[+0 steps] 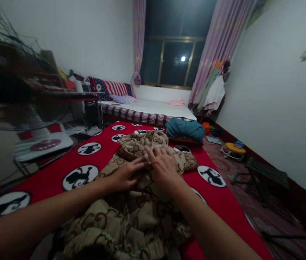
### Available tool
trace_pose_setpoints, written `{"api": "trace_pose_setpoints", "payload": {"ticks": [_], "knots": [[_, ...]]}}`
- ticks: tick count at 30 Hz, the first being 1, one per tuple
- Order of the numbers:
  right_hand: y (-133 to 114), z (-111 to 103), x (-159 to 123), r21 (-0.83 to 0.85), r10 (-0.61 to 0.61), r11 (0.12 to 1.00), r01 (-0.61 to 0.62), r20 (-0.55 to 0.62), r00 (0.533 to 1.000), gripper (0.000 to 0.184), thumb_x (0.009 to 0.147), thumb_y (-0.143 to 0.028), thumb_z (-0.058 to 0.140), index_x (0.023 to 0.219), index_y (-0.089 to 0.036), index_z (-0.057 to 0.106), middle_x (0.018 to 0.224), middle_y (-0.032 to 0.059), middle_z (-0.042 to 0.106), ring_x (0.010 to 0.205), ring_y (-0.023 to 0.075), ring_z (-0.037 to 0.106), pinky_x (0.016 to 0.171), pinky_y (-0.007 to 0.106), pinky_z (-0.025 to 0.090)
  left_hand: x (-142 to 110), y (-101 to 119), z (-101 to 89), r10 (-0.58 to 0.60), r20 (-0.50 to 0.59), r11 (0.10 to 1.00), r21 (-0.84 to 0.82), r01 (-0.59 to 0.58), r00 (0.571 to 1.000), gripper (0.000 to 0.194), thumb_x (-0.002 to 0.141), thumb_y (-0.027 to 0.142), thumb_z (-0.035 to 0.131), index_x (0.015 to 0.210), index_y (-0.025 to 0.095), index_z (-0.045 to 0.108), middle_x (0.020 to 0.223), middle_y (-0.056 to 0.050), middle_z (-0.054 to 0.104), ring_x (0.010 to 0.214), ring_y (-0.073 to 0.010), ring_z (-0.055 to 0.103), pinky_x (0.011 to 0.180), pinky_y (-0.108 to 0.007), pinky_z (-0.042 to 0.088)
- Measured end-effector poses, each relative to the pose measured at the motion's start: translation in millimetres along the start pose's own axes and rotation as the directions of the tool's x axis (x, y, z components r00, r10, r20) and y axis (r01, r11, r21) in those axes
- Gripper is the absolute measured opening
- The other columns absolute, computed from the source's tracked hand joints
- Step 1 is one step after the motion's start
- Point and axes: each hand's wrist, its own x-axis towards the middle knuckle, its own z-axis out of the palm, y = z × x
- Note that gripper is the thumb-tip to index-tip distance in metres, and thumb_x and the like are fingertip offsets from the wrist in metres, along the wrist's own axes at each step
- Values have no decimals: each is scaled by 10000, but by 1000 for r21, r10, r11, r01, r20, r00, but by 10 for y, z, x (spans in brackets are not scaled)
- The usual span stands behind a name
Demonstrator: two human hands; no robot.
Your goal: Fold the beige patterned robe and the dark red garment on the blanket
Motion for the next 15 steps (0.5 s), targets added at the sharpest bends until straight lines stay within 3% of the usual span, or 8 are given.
{"api": "trace_pose_setpoints", "payload": {"ticks": [3,7,10,12,15], "knots": [[177,120,-6,-50,60,997,-57,72,996,641,720,-389,680,1323,-246,518,1201,118,589,1116,310,516,929,427,390,-111,-44,-24,-8,35,1000,11,8,999,575,826,111,517,1377,260,447,1484,-79,383,1336,-219,419,1087,-383,396],[695,74,-199,-43,247,969,-244,79,966,759,669,-530,700,1336,-220,516,1187,136,600,1041,305,569,807,370,445,-166,-53,-140,-30,-2,1000,-9,30,1000,672,785,70,550,1407,271,394,1443,-86,417,1313,-225,435,1089,-412,396],[1002,-92,-372,-120,423,905,-409,141,895,481,722,-522,643,1114,-247,677,910,99,694,798,286,639,621,332,427,-110,43,-184,-26,-62,999,-28,24,998,695,784,55,536,1423,265,362,1416,-92,430,1290,-225,457,1070,-396,423],[1061,-237,-435,-144,461,878,-457,-12,888,317,786,-492,587,924,-245,729,776,86,698,695,267,637,571,320,398,-16,166,-191,-13,-108,1000,-24,11,994,731,787,62,545,1447,280,319,1449,-89,391,1267,-237,479,1041,-392,455],[884,-460,-417,-23,311,936,-351,-412,856,291,843,-462,555,856,-226,724,829,77,708,729,230,640,622,311,422,192,391,-183,-8,-175,1000,3,9,985,843,772,94,600,1484,339,221,1542,-71,253,1174,-262,556,959,-407,515]]}}
